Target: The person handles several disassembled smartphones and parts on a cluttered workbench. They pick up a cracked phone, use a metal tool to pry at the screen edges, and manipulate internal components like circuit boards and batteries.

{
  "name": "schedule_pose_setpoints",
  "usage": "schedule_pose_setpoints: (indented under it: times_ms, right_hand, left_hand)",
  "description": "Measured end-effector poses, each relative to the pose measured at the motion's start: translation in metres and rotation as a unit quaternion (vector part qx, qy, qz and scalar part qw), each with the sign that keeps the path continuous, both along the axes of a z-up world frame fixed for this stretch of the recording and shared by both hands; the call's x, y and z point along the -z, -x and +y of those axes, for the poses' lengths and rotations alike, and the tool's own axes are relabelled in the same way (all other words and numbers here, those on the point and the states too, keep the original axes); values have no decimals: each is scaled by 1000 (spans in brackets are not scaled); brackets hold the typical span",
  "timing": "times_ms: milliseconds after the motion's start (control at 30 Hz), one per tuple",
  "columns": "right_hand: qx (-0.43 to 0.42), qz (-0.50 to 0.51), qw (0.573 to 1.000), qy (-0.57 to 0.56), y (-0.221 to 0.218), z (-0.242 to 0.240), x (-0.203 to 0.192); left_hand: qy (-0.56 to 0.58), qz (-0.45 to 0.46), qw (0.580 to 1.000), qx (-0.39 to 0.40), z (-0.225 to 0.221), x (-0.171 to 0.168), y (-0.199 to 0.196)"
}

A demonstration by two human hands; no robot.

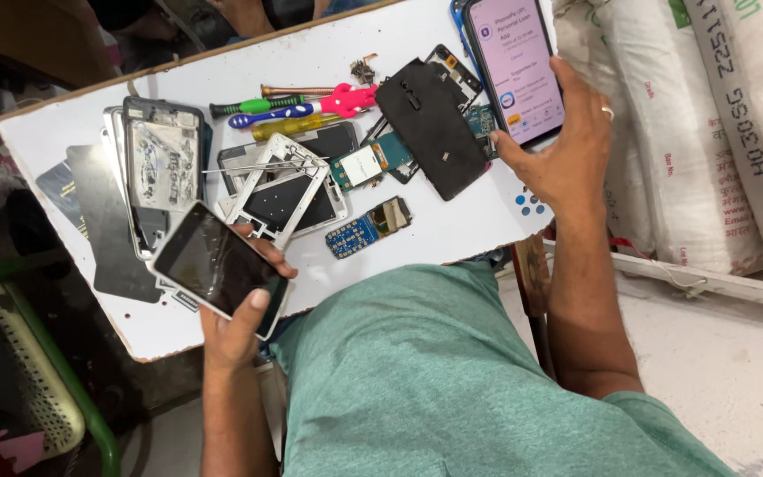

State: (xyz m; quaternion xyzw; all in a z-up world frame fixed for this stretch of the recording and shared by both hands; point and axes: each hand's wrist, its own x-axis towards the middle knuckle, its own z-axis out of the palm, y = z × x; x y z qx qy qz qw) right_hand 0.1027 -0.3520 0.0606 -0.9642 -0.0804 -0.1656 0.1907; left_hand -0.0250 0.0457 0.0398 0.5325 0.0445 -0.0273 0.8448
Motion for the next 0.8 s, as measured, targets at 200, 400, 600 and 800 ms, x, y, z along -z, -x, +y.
schedule_pose_setpoints:
  times_ms: [200,400,600,800]
  right_hand:
    - [12,-13,999,-35,-5,-2,-4]
    - [-4,46,938,-343,-3,-26,3]
    - [-41,27,900,-434,-5,-38,3]
    - [33,7,978,-206,-9,-14,5]
  left_hand:
    - [11,3,1000,27,-10,1,-3]
    - [6,-6,999,40,-13,3,-4]
    - [20,-13,999,40,-15,2,-6]
    - [24,-11,998,51,-19,-1,-5]
